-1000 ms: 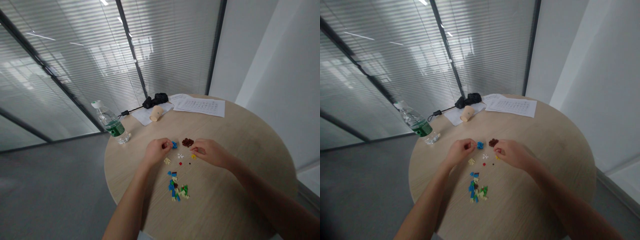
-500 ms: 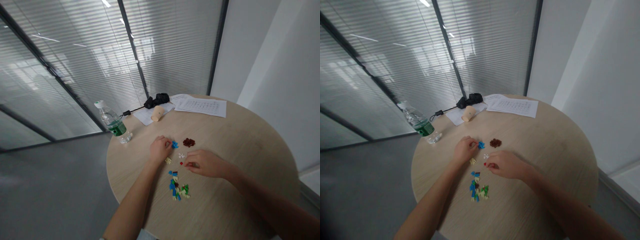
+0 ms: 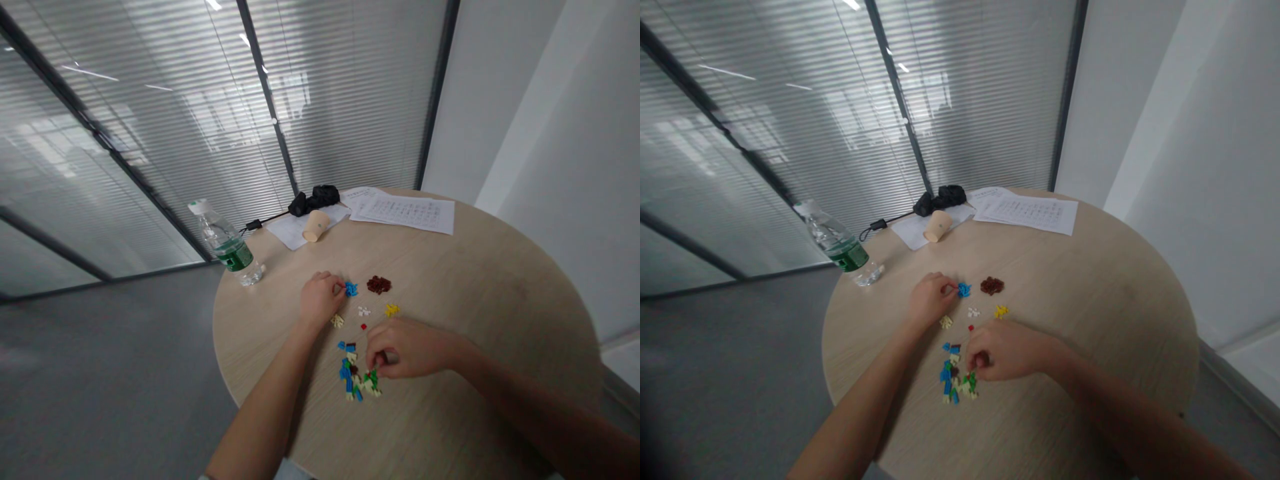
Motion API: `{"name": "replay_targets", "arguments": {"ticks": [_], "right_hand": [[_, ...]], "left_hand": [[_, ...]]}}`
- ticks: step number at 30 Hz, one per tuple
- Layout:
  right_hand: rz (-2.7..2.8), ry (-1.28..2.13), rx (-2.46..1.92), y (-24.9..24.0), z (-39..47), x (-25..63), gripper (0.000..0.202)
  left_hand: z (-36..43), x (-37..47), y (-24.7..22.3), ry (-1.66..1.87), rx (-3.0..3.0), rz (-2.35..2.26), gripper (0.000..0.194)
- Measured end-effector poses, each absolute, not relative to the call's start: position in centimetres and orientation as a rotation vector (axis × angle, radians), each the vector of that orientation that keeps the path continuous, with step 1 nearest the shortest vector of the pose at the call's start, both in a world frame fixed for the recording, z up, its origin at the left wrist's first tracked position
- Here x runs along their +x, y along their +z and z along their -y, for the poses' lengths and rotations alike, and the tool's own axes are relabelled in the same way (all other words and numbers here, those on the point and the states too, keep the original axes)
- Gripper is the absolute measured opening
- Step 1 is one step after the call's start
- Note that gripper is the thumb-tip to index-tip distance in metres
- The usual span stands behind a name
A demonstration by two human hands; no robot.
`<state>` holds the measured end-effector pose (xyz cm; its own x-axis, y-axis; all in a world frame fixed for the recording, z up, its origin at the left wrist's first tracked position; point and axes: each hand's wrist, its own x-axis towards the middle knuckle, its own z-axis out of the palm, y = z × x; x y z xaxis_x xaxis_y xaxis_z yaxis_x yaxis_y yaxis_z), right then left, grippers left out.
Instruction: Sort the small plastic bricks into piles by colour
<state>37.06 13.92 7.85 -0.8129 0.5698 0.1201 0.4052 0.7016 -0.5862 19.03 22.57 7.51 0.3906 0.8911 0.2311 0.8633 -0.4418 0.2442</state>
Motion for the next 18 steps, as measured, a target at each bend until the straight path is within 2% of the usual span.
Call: {"name": "replay_targets", "arguments": {"ticks": [10, 14, 18], "right_hand": [[2.631, 0.78, -0.818, 7.2, -14.2, 37.1, 0.012], [2.464, 0.575, -0.986, 7.7, -14.8, 38.0, 0.011], [2.197, 0.33, -1.121, 8.3, -15.3, 38.8, 0.011]], "left_hand": [[-22.5, 18.6, 7.7, 0.526, 2.543, -1.589, 0.013], [-22.3, 18.6, 8.4, 0.699, 2.461, -1.465, 0.016], [-21.6, 19.3, 9.0, 0.711, 2.289, -1.047, 0.025]]}}
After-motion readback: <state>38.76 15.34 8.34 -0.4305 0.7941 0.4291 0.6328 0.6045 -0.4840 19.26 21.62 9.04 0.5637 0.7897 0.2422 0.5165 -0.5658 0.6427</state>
